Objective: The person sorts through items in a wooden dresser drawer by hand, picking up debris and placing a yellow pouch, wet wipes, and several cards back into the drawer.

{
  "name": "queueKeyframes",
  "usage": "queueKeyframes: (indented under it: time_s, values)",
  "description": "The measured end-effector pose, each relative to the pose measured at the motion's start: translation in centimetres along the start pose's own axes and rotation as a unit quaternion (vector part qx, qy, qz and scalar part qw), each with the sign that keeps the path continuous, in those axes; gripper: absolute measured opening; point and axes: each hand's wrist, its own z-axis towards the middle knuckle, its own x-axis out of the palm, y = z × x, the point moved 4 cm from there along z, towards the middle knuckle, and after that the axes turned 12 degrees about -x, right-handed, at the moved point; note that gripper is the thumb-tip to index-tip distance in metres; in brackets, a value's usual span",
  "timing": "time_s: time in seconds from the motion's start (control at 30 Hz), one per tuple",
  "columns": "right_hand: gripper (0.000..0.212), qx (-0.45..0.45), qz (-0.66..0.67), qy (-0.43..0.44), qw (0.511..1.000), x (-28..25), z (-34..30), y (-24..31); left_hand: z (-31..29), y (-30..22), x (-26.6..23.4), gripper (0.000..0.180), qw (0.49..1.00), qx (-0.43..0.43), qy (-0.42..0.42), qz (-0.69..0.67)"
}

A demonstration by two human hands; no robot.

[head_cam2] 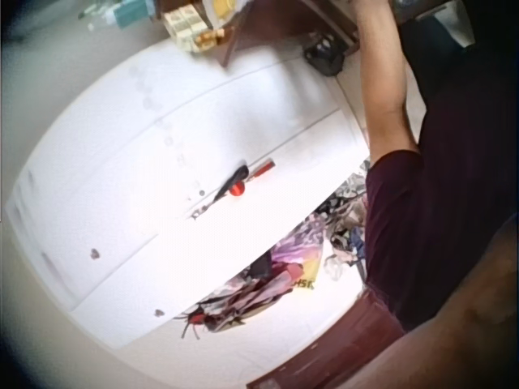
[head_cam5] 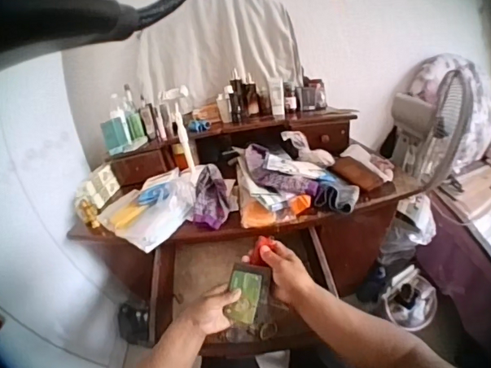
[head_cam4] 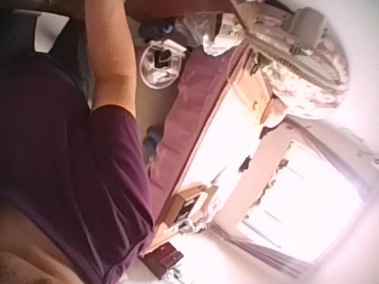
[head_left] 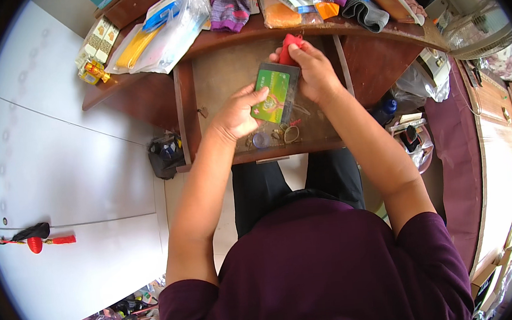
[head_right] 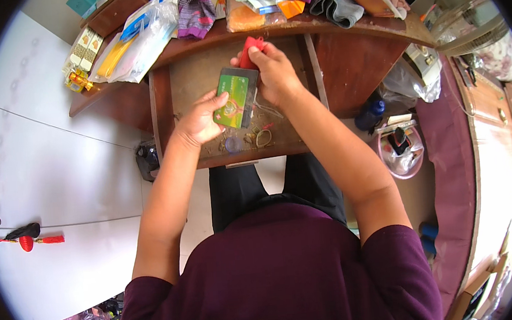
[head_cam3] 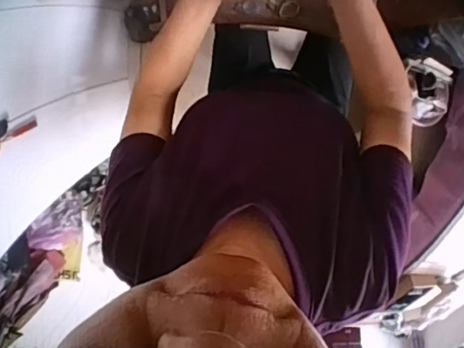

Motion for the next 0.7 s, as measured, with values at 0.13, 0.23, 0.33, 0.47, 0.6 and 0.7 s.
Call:
queueKeyframes:
  time_s: [0.13,0.23,0.33,0.47,0.6,0.7]
  values:
    - [0.023,-0.1,-0.153,0.022,0.983,-0.2,-0.2,2.2,-1.8,-0.5,-2.8,0.033,0.992,-0.038,-0.084,0.083]
    - [0.025,-0.108,-0.241,0.071,0.962,-0.3,-0.5,3.0,-2.8,-0.8,-4.0,0.032,0.974,-0.05,-0.155,0.156]
    - [0.024,-0.081,-0.312,0.097,0.942,-1.3,-0.5,2.5,-2.9,-1.3,-4.8,0.034,0.95,-0.054,-0.249,0.179]
    - [0.02,-0.002,-0.225,0.088,0.97,-1.7,-0.7,1.6,-2.1,-1.6,-3.7,0.029,0.946,0.047,-0.303,0.109]
    - [0.014,0.008,-0.214,0.108,0.971,-0.8,-1.1,0.4,-0.7,-0.7,-1.5,0.025,0.958,0.11,-0.266,0.018]
    - [0.018,-0.028,-0.242,0.112,0.963,-0.8,-1.2,0.1,0.7,-0.2,-0.4,0.024,0.966,0.134,-0.22,-0.006]
